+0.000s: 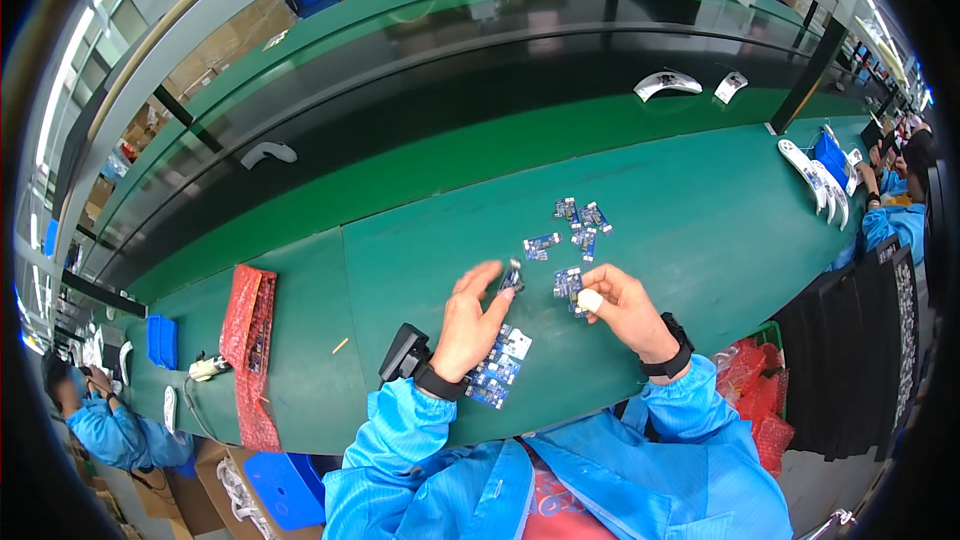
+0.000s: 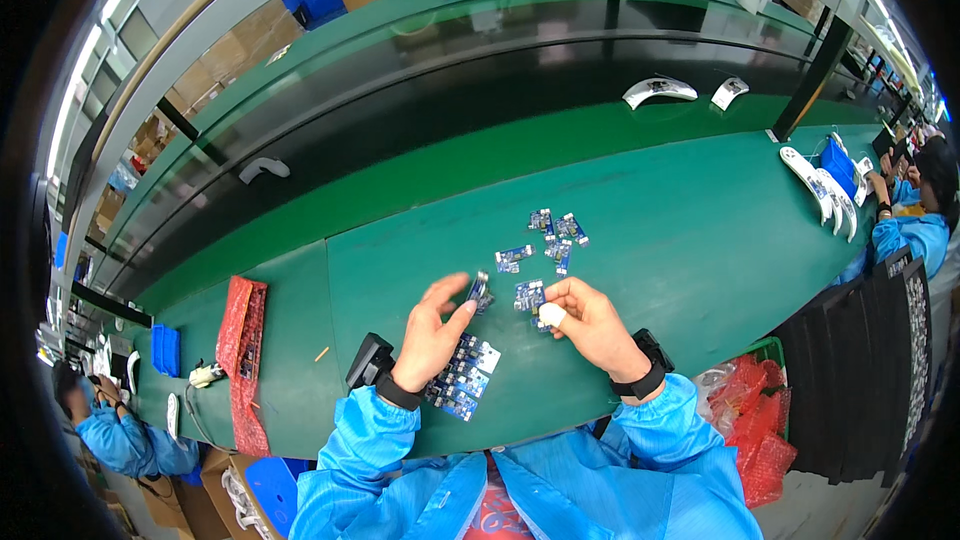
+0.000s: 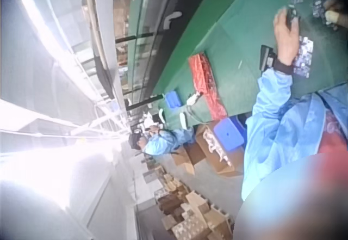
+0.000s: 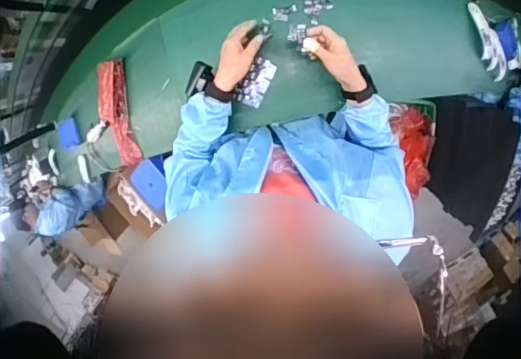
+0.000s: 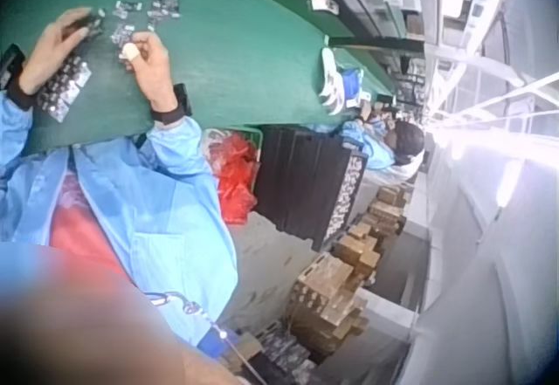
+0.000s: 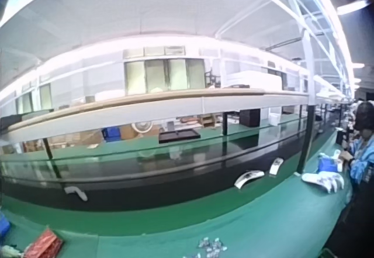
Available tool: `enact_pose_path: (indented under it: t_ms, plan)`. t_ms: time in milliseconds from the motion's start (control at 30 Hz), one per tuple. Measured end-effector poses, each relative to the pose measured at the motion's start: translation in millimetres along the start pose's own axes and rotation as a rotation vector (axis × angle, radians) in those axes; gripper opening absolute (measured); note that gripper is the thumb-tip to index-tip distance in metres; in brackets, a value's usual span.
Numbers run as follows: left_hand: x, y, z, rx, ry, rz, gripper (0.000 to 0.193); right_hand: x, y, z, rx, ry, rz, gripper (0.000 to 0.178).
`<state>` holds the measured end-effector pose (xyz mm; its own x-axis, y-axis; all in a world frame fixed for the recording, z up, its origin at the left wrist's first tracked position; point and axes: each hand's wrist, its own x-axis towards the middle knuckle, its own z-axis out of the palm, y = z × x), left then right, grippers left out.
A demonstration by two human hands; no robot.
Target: Assembling and inspecting small circuit board components at a factory workbench.
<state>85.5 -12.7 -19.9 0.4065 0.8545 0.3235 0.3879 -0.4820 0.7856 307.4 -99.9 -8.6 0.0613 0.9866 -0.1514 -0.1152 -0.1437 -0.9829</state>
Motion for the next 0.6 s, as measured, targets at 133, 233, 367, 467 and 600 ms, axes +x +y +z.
enact_pose_path:
  t_ms: [133,233,367,467,600]
  plan:
    - [8.2,35.7,-6.6,-0.127,-0.048,-0.105,0.03,-6.2,-2.2,-2.2,-0.02,-0.156,0.026,0.018]
    - [9.3,40.9,-8.5,-0.671,-0.618,-0.514,0.017,-9.1,-13.7,7.0,-0.039,-0.275,-0.027,0.02]
    - [-2.0,45.6,-3.6,-1.086,-0.461,-0.678,0.011,-18.2,-17.2,10.6,0.041,-0.08,-0.067,0.015]
    - [-12.6,58.8,2.8,-1.216,-0.452,-0.731,0.012,-22.4,1.6,13.0,-0.065,-0.099,-0.128,0.016]
    - [-14.4,58.4,-1.8,-1.048,-0.55,-0.69,0.017,-26.0,-3.0,13.0,-0.164,-0.125,-0.112,0.016]
